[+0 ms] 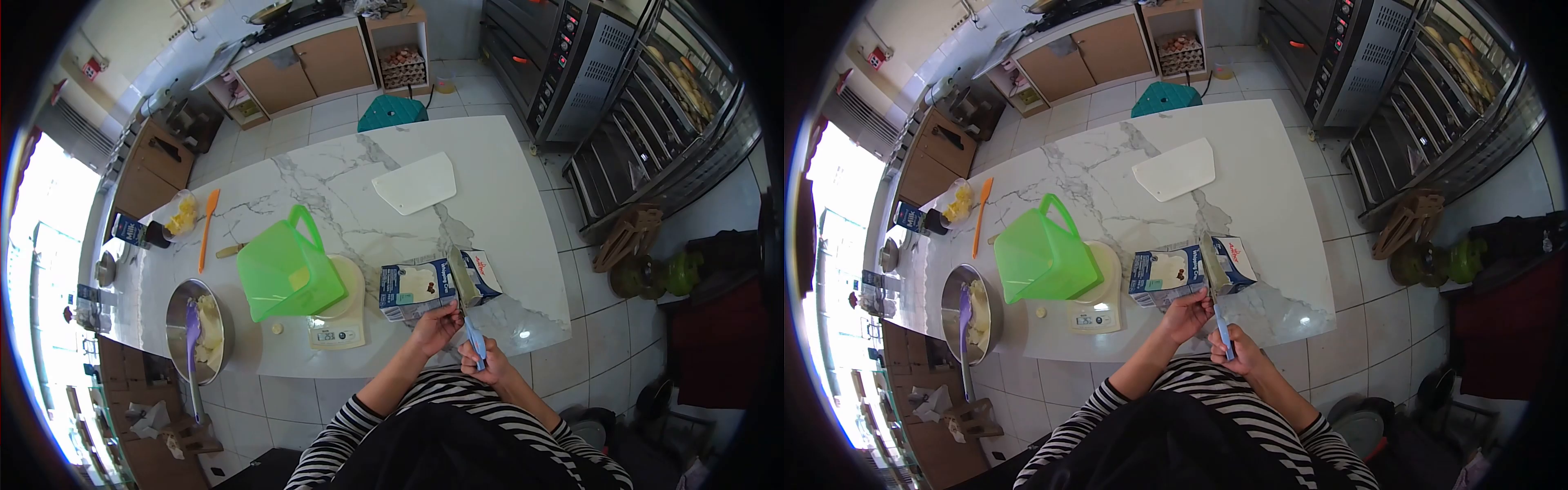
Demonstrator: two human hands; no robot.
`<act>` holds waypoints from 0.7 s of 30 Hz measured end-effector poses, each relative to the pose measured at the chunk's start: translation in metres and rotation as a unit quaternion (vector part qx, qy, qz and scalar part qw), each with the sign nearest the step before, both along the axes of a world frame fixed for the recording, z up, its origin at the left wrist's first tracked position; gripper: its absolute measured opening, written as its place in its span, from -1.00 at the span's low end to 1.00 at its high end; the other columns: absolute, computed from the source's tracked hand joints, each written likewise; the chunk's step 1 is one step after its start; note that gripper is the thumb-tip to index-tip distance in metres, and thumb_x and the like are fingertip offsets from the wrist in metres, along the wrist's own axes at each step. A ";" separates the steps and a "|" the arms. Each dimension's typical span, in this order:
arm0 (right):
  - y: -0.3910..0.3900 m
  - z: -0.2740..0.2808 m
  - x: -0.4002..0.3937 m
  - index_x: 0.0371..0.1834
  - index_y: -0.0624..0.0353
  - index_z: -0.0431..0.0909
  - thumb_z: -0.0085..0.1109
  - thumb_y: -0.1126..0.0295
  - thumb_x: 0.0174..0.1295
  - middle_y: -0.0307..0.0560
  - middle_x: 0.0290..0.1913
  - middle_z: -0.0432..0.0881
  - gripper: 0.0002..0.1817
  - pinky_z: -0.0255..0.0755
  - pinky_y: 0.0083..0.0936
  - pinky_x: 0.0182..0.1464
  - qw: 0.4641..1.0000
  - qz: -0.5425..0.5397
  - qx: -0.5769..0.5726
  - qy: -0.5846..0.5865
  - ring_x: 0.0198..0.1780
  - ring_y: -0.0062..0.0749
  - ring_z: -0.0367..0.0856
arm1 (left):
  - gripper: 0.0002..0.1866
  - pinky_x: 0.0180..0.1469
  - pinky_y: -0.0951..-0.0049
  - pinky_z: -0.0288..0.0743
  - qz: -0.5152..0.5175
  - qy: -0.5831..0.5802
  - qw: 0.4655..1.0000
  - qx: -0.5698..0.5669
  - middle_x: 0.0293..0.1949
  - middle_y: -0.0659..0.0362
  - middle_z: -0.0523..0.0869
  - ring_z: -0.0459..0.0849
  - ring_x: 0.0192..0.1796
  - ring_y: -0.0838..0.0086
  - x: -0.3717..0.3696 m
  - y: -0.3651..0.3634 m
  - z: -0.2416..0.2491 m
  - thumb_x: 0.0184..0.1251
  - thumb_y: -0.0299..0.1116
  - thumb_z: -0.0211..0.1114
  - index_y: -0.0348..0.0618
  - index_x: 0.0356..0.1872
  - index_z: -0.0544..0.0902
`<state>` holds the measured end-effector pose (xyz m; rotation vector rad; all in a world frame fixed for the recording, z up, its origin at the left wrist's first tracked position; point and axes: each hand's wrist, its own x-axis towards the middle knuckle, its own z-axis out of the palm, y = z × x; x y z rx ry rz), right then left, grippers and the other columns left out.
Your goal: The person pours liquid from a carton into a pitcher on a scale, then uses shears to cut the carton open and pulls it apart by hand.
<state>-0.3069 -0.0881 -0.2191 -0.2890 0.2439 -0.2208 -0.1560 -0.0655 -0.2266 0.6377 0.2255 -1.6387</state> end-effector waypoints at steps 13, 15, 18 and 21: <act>0.001 0.012 0.008 -0.79 0.10 0.19 0.02 0.10 0.05 -0.37 -0.71 0.15 -0.58 -0.07 -0.73 -0.62 0.998 0.013 0.051 0.032 -0.73 -0.70 -0.03 | -0.93 -0.28 0.59 0.32 -0.027 0.025 0.997 -0.061 -0.53 0.26 0.45 0.38 -0.45 0.59 0.005 0.004 -0.003 0.15 -0.44 0.07 -0.21 -0.41 0.45; 0.002 0.011 0.008 -0.78 0.10 0.19 0.02 0.13 0.05 -0.36 -0.71 0.16 -0.60 -0.07 -0.72 -0.62 0.998 0.013 0.058 0.021 -0.73 -0.70 -0.02 | -0.93 -0.27 0.59 0.33 -0.028 0.019 0.998 -0.060 -0.54 0.26 0.46 0.38 -0.46 0.60 0.005 0.004 -0.004 0.14 -0.44 0.07 -0.22 -0.40 0.45; 0.005 0.015 0.010 -0.78 0.10 0.20 0.00 0.14 0.04 -0.37 -0.72 0.14 -0.62 -0.08 -0.71 -0.63 0.998 0.004 0.053 0.039 -0.73 -0.69 -0.03 | -0.93 -0.27 0.60 0.33 -0.019 0.014 0.999 -0.047 -0.55 0.26 0.46 0.38 -0.46 0.60 0.004 0.004 -0.001 0.14 -0.44 0.08 -0.22 -0.40 0.45; 0.005 0.016 0.010 -0.80 0.10 0.20 -0.01 0.13 0.03 -0.38 -0.73 0.13 -0.61 -0.10 -0.70 -0.64 0.997 -0.002 0.035 0.072 -0.73 -0.69 -0.06 | -0.93 -0.27 0.60 0.32 -0.010 0.003 0.999 -0.047 -0.54 0.27 0.45 0.38 -0.45 0.60 0.004 0.003 -0.001 0.13 -0.44 0.08 -0.21 -0.41 0.45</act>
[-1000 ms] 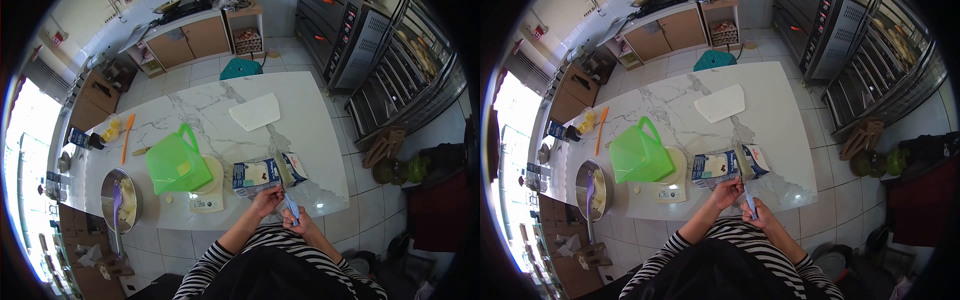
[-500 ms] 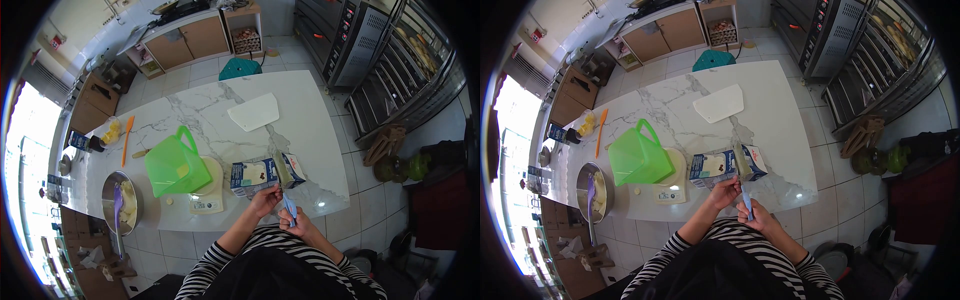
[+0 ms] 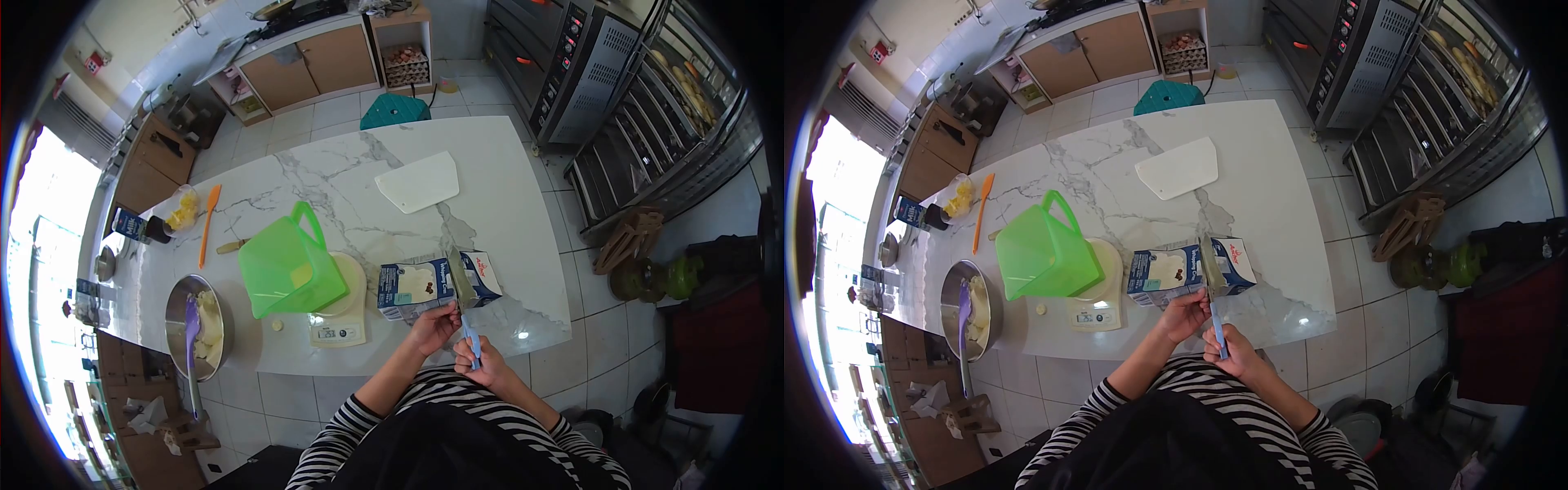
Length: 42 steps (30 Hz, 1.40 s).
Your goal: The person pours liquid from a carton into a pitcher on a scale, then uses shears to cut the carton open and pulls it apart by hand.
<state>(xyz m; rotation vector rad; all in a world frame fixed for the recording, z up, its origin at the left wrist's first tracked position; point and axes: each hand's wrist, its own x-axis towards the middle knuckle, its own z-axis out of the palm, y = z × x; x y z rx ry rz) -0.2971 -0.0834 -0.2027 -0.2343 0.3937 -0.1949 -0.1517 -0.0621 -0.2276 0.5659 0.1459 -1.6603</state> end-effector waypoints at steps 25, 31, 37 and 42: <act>-0.005 -0.017 0.001 -0.63 0.01 0.28 0.07 0.06 0.03 -0.38 -0.67 0.15 -0.68 -0.10 -0.73 -0.65 0.999 0.004 -0.031 -0.042 -0.71 -0.71 -0.01 | -0.94 -0.33 0.63 0.25 0.001 0.036 0.999 -0.029 -0.51 0.29 0.41 0.34 -0.45 0.62 -0.003 0.006 0.000 0.13 -0.44 0.08 -0.19 -0.41 0.45; -0.005 -0.006 0.004 -0.69 0.07 0.21 0.05 0.05 0.04 -0.40 -0.67 0.09 -0.60 -0.10 -0.72 -0.63 0.997 0.019 -0.017 -0.068 -0.70 -0.71 -0.05 | -0.91 -0.31 0.63 0.27 -0.013 0.047 0.998 -0.049 -0.51 0.29 0.41 0.34 -0.44 0.63 0.000 0.007 0.001 0.14 -0.41 0.08 -0.20 -0.39 0.45; -0.002 -0.003 0.008 -0.72 0.09 0.17 0.03 -0.18 -0.09 -0.42 -0.65 0.02 -0.46 -0.09 -0.73 -0.59 0.991 0.035 -0.067 -0.110 -0.68 -0.73 -0.07 | -0.90 -0.31 0.63 0.27 -0.013 0.062 0.997 -0.054 -0.49 0.29 0.41 0.34 -0.42 0.63 -0.001 0.012 -0.002 0.15 -0.38 0.09 -0.18 -0.42 0.44; -0.005 0.002 0.003 -0.76 0.04 0.18 0.06 -0.19 -0.13 -0.43 -0.68 0.07 -0.46 -0.08 -0.74 -0.59 0.989 0.042 -0.055 -0.130 -0.69 -0.74 -0.06 | -0.88 -0.35 0.64 0.22 0.021 0.098 0.990 -0.099 -0.53 0.27 0.35 0.29 -0.45 0.60 0.000 0.012 0.008 0.15 -0.39 0.07 -0.23 -0.45 0.42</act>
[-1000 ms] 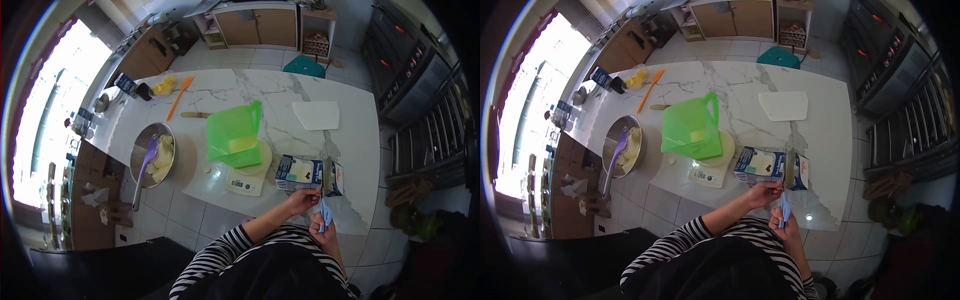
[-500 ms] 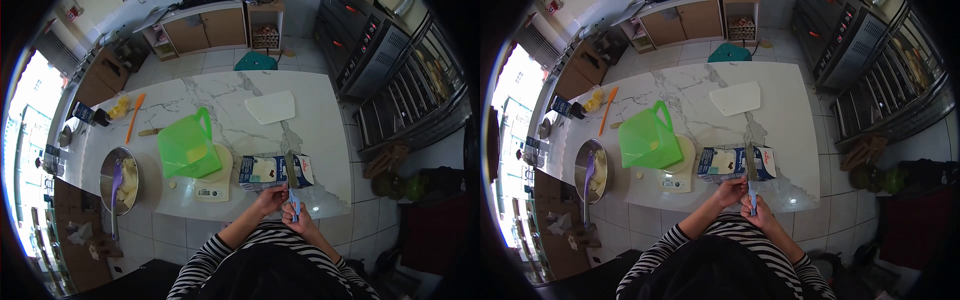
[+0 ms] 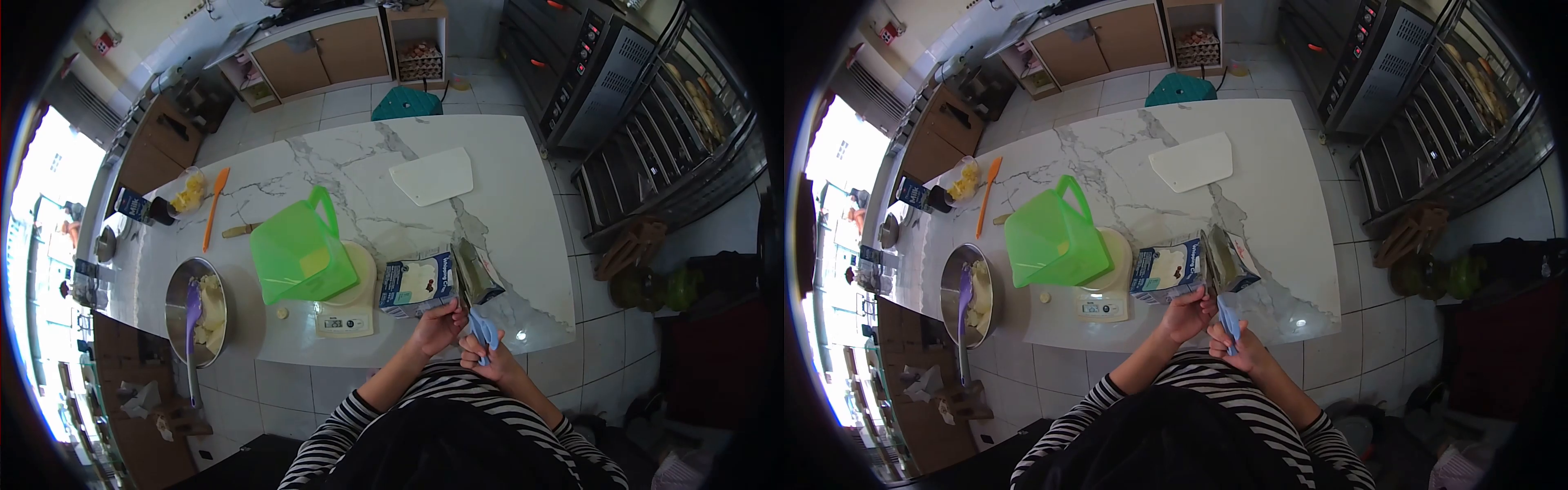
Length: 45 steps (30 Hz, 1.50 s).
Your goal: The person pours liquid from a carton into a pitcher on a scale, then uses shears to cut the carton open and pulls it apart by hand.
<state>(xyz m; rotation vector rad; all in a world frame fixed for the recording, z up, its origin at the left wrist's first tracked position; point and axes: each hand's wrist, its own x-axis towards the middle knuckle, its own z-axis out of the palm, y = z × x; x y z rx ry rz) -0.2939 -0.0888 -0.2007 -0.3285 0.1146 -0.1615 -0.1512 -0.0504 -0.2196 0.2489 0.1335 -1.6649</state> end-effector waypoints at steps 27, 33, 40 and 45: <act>-0.027 0.022 -0.023 -0.25 0.33 0.42 0.36 0.06 -0.38 0.17 -0.01 0.26 -0.34 0.20 -0.24 -0.08 0.292 -0.056 -0.740 0.603 0.00 -0.06 0.24 | -0.80 -0.43 0.63 0.08 0.034 0.081 0.992 -0.088 -0.59 0.27 0.21 0.18 -0.51 0.60 0.022 0.018 0.026 0.09 -0.41 0.08 -0.22 -0.63 0.31; -0.044 0.040 -0.007 0.26 0.08 -0.30 0.47 0.09 -0.61 0.24 0.20 -0.09 0.32 -0.12 -0.12 0.21 0.501 -0.242 -0.754 0.348 0.25 0.12 -0.15 | -0.81 -0.46 0.63 0.10 -0.007 0.089 0.991 -0.102 -0.59 0.26 0.24 0.20 -0.53 0.59 0.015 0.021 0.050 0.05 -0.43 0.13 -0.21 -0.62 0.31; -0.020 0.002 0.040 0.25 -0.10 -0.46 0.50 0.07 -0.65 0.28 0.24 -0.29 0.41 -0.15 -0.14 0.23 0.477 -0.477 -0.706 0.215 0.28 0.10 -0.27 | -0.82 -0.48 0.67 0.16 -0.023 0.195 0.975 -0.107 -0.60 0.29 0.26 0.23 -0.55 0.63 -0.002 0.023 0.074 0.08 -0.44 0.15 -0.17 -0.59 0.31; -0.028 0.006 0.040 0.25 -0.12 -0.48 0.50 0.20 -0.55 0.19 0.25 -0.31 0.37 0.02 -0.17 0.16 0.515 -0.466 -0.688 0.209 0.27 0.02 -0.18 | -0.81 -0.48 0.67 0.18 -0.052 0.218 0.970 -0.090 -0.60 0.29 0.26 0.23 -0.54 0.63 -0.013 0.022 0.074 0.10 -0.43 0.15 -0.18 -0.59 0.31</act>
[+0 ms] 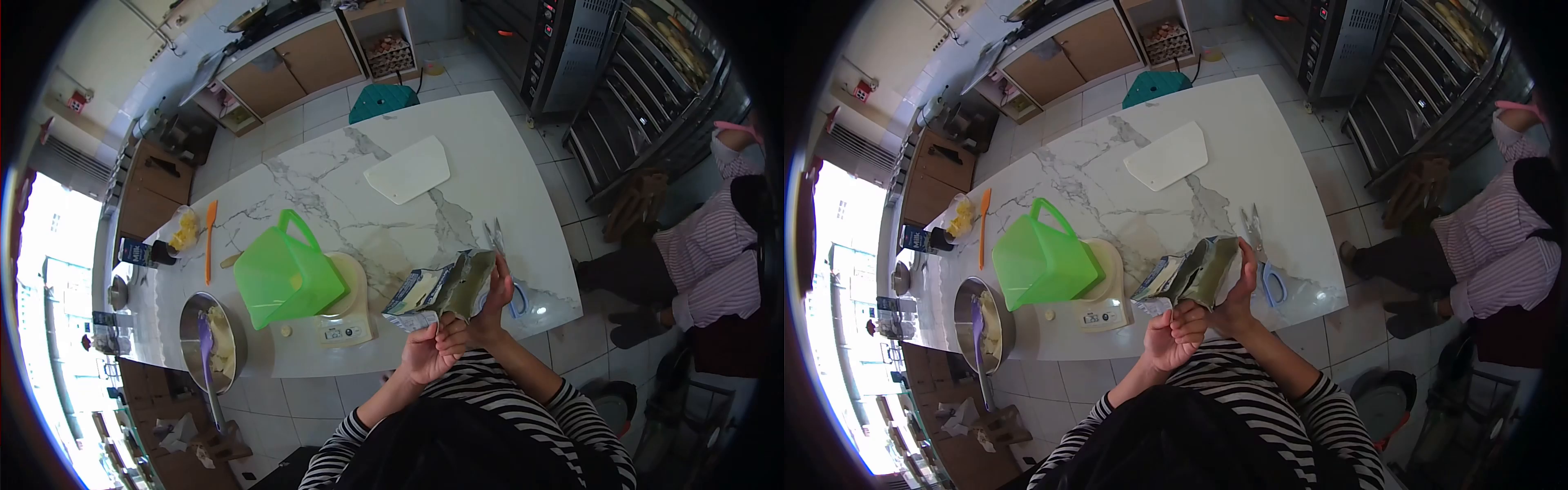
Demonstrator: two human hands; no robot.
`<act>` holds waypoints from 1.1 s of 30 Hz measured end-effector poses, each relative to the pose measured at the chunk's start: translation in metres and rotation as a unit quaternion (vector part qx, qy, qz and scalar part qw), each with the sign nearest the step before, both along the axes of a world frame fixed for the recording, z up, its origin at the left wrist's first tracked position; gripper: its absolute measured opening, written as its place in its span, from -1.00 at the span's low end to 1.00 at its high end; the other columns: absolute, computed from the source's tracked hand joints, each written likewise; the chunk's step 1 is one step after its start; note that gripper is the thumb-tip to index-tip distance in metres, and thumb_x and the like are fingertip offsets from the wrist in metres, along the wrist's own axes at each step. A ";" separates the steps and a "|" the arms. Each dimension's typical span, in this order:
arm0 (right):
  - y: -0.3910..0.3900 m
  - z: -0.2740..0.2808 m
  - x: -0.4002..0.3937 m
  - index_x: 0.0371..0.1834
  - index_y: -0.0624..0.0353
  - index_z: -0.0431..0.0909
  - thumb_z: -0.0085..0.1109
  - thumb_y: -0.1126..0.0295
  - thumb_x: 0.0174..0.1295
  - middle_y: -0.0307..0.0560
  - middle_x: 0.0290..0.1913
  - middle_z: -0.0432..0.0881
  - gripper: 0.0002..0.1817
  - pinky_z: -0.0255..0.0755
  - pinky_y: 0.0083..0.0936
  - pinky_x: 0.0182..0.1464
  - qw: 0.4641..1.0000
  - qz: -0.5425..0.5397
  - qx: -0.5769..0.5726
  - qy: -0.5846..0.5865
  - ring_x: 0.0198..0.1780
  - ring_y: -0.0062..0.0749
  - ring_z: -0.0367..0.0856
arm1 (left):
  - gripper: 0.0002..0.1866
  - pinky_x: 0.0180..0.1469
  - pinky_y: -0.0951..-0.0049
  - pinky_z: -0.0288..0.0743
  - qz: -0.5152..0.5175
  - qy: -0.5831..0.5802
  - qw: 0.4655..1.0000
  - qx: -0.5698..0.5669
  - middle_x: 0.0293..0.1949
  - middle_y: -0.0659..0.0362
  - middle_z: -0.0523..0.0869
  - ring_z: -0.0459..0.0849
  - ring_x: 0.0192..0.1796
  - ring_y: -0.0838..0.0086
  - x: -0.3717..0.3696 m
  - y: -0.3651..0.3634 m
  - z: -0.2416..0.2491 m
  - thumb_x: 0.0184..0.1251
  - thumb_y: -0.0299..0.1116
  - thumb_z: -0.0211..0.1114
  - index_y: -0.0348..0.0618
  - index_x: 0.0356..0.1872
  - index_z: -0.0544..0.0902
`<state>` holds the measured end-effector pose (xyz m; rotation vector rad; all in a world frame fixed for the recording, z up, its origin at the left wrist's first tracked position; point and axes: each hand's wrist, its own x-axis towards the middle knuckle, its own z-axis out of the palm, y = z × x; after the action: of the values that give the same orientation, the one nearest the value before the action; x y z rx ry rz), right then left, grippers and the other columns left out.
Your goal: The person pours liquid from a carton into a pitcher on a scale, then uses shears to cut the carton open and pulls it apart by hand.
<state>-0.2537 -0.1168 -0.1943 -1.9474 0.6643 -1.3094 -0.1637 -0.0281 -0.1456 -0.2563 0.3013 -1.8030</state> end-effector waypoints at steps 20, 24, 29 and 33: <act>-0.024 -0.004 -0.048 0.17 -0.09 -0.08 0.40 0.42 -0.57 0.13 0.12 0.00 0.09 0.12 -0.25 0.09 0.966 0.245 0.047 0.065 0.15 -0.05 0.05 | -0.64 -0.49 0.59 0.30 -0.100 -0.497 0.854 0.118 -0.55 0.18 0.43 0.39 -0.48 0.53 0.069 0.062 -0.043 0.11 -0.11 0.10 -0.27 -0.56 0.44; -0.023 -0.006 -0.049 0.18 -0.13 -0.13 0.41 0.41 -0.54 0.13 0.13 -0.02 0.11 0.13 -0.27 0.08 0.961 0.267 0.065 0.039 0.17 -0.09 0.05 | -0.49 -0.13 0.39 0.37 -0.031 -0.928 0.342 0.146 -0.24 0.03 0.49 0.46 -0.17 0.28 0.076 0.062 -0.017 -0.25 -0.27 0.41 -0.30 -0.25 0.42; -0.016 0.005 -0.039 0.18 -0.10 -0.09 0.43 0.42 -0.58 0.10 0.12 0.01 0.12 0.18 -0.31 0.04 0.953 0.295 0.071 -0.015 0.14 -0.11 0.07 | -0.21 0.06 0.34 0.23 0.229 -0.943 0.235 0.056 -0.05 0.03 0.39 0.32 0.09 0.18 0.064 0.028 -0.054 -0.43 -0.40 0.45 -0.23 -0.01 0.27; -0.012 0.020 -0.043 0.18 -0.05 -0.09 0.42 0.42 -0.58 0.07 0.10 0.02 0.12 0.13 -0.33 0.08 0.950 0.296 0.097 -0.001 0.14 -0.16 0.07 | -0.28 -0.01 0.33 0.34 0.289 -0.897 0.335 0.021 -0.11 0.05 0.48 0.43 0.00 0.18 0.061 0.016 -0.080 -0.44 -0.51 0.39 -0.18 -0.04 0.32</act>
<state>-0.2964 -0.1285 -0.1739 -1.7861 0.1646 -0.8361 -0.1031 -0.0125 -0.2256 1.5091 -1.2161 -0.4338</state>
